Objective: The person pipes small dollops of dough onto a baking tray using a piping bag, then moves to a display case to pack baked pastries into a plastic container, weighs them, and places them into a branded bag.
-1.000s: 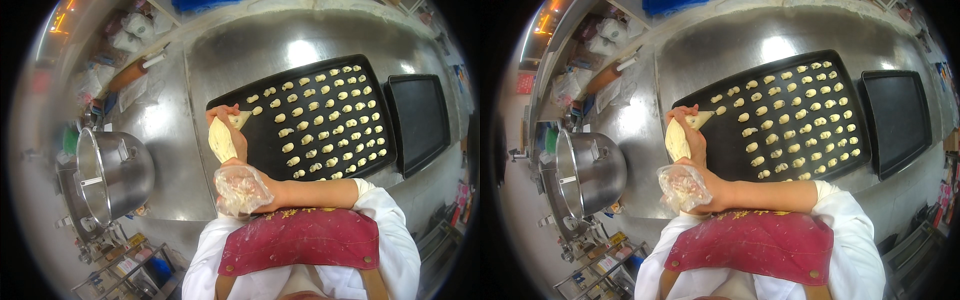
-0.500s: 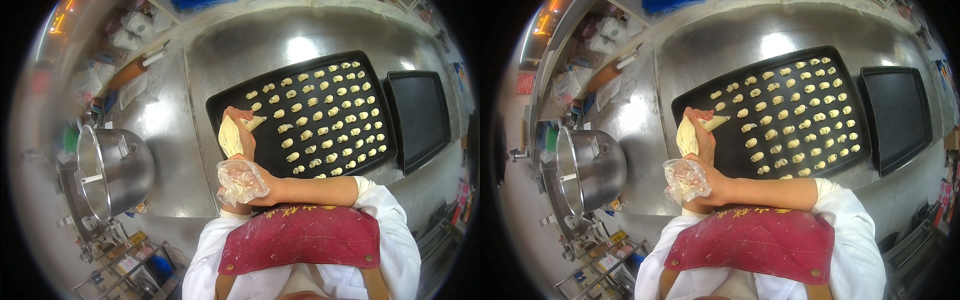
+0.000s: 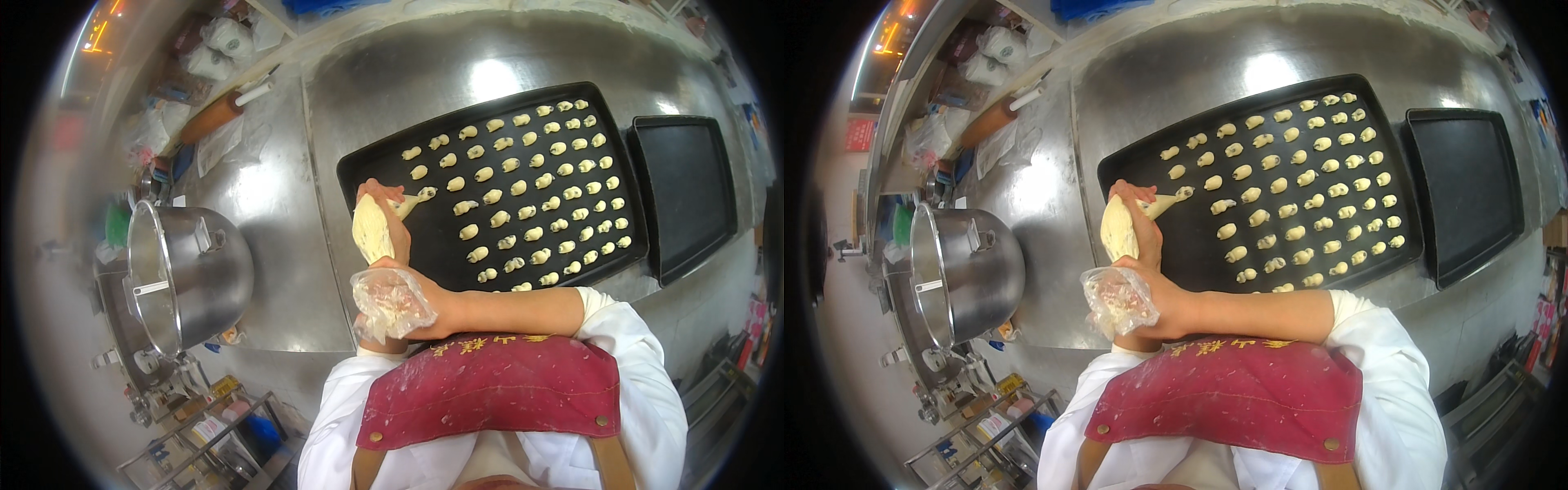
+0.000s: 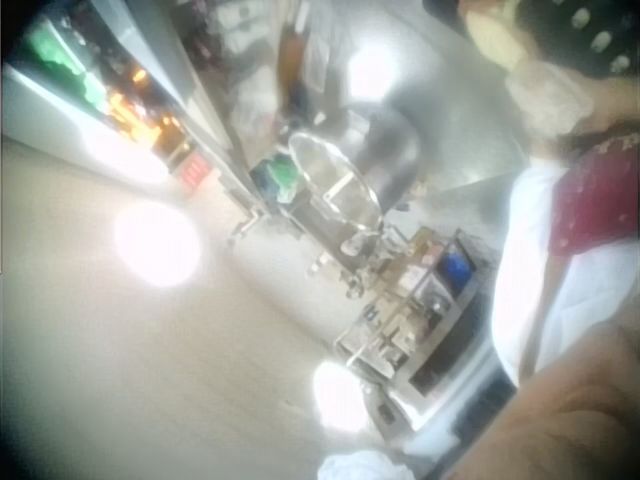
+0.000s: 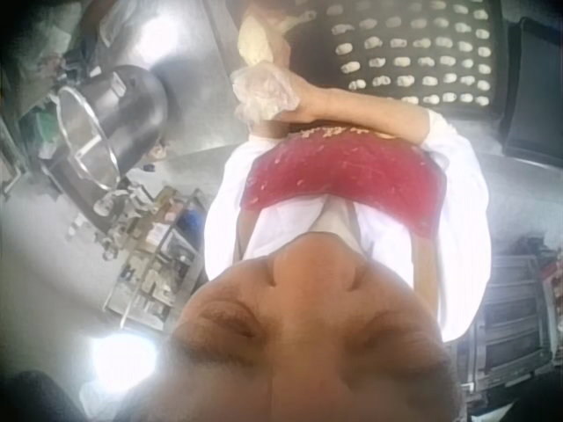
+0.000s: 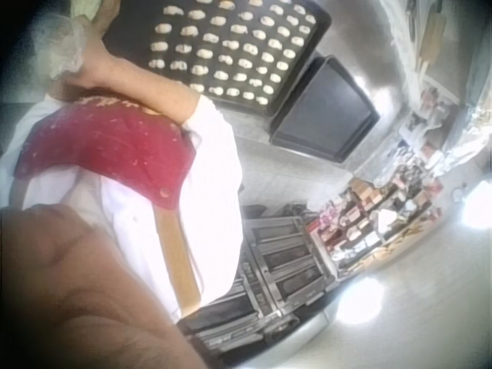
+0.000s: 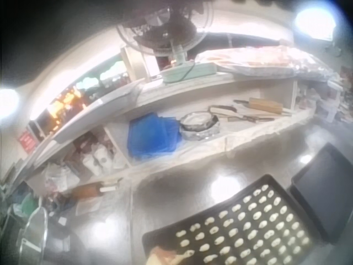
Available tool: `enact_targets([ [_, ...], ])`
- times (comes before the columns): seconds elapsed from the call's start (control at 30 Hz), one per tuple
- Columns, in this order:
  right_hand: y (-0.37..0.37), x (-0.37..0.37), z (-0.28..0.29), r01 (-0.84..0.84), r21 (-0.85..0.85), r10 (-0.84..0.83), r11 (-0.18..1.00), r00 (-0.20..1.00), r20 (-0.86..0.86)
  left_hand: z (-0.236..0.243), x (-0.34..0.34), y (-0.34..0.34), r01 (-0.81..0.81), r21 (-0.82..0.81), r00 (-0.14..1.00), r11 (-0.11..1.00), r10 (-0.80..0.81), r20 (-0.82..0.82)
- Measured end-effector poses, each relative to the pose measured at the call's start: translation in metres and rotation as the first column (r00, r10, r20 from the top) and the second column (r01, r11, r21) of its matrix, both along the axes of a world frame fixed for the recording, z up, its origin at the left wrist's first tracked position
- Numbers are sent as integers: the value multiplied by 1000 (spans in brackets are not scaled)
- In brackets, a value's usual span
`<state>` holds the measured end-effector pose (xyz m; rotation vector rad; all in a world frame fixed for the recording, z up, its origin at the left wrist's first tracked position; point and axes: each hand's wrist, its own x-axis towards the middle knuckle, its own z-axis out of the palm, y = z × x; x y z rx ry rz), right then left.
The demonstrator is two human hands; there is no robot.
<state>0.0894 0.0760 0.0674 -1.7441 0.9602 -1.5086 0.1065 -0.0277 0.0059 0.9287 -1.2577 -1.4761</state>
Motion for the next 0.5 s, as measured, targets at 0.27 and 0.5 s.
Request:
enact_targets([
  [0.27,16,13,17,-94,-11,94,996,977,193,6,18,14,114,196,926,974,-33,-375],
  [0.5,23,15,7,-21,80,1,997,971,239,-13,13,25,192,189,947,963,-132,-292],
])
